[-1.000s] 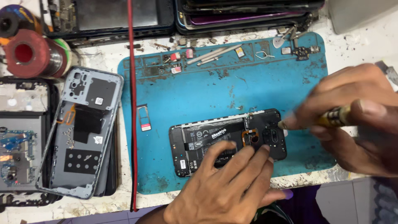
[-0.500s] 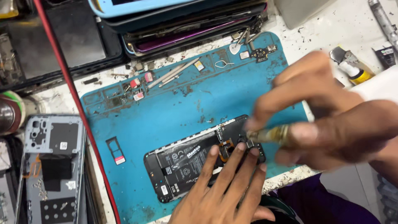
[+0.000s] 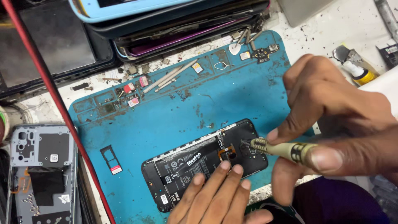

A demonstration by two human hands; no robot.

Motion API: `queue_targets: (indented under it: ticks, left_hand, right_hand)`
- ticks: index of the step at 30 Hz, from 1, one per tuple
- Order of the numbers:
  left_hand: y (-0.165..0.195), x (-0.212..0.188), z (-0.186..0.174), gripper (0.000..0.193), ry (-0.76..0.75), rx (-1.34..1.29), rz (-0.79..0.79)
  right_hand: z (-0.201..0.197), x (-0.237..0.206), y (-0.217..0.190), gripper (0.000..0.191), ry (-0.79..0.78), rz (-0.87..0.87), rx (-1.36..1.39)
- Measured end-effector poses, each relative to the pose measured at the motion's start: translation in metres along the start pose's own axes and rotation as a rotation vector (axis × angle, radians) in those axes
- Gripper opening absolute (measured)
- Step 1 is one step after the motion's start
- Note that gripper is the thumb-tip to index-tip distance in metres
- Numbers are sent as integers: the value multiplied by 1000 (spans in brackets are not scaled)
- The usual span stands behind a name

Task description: The person pries open the back of a smartphone using a pry tool, working around the battery and camera area, then applies adhesive from a glue tube and presses a small component into place on the phone with their fingers.

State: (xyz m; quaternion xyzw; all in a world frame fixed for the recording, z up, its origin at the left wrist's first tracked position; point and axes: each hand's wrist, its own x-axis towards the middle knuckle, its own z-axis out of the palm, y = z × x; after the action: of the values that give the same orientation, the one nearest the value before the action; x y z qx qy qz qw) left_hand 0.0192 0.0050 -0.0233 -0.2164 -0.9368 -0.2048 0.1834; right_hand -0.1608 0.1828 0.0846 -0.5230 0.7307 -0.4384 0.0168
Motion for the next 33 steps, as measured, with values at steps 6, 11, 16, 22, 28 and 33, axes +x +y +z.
queue_targets:
  ticks: [6, 11, 16, 22, 28, 33]
  left_hand:
    - [-16, 26, -10, 51, -11, 44, 216]
    - [-18, 39, -22, 34, -107, 130, 243]
    - [-25, 40, -22, 25, 3, 68, 207]
    - [-24, 30, -16, 18, 106, 28, 101]
    - [-29, 24, 2, 12, 172, 221, 161]
    - [-27, 24, 10, 11, 196, 249, 160]
  right_hand:
    - [0, -46, 22, 43, 24, -53, -51]
    - [-9, -108, 37, 31, 10, 363, -82]
    - [-6, -138, 43, 29, 33, 621, 47]
    - [1, -147, 47, 27, 41, 726, 112]
    - [14, -140, 48, 25, 24, 772, 137]
    - [18, -135, 48, 25, 15, 794, 146]
